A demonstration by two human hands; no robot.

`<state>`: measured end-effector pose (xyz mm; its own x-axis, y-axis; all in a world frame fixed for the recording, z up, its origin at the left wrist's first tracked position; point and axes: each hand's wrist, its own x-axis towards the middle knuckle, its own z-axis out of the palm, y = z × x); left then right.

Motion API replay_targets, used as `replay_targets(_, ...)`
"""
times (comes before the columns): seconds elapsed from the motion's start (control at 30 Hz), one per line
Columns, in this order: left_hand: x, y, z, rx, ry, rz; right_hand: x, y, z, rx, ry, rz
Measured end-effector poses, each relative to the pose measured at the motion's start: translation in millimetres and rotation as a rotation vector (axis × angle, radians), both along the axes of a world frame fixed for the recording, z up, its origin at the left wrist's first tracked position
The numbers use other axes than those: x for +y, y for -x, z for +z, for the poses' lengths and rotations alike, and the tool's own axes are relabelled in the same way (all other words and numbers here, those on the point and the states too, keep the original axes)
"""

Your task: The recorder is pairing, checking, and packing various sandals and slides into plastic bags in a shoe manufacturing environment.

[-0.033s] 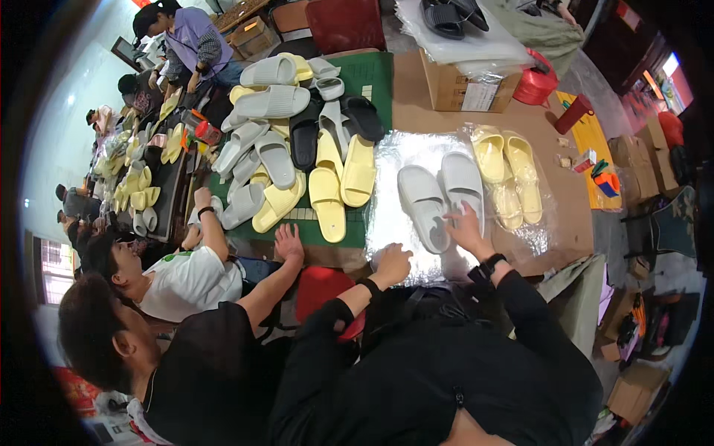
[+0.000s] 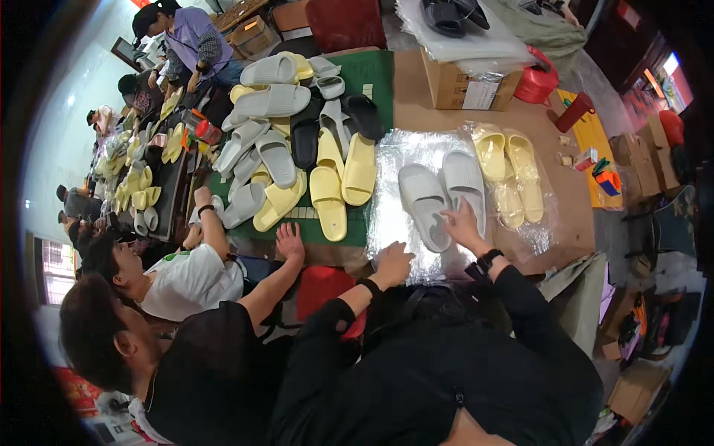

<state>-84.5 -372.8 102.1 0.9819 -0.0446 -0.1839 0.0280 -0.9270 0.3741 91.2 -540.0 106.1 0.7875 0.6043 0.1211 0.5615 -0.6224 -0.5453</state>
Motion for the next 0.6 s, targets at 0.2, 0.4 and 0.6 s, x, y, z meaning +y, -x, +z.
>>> replay_targets(0.2, 0.0, 9.3, -2.4, -0.173, -0.05, -0.182, 58.2, -21.1, 0.6, 0.134, 0.237, -0.037)
replay_targets(0.4, 4.9, -6.8, 7.8, -0.096, -0.175, -0.322, 46.4, -16.2, 4.0, 0.165, 0.057, -0.139)
replay_targets(0.6, 18.8, -12.6, 8.1, -0.11, -0.253, -0.458, -25.6, 8.5, 64.5, 0.748, -0.691, -0.282)
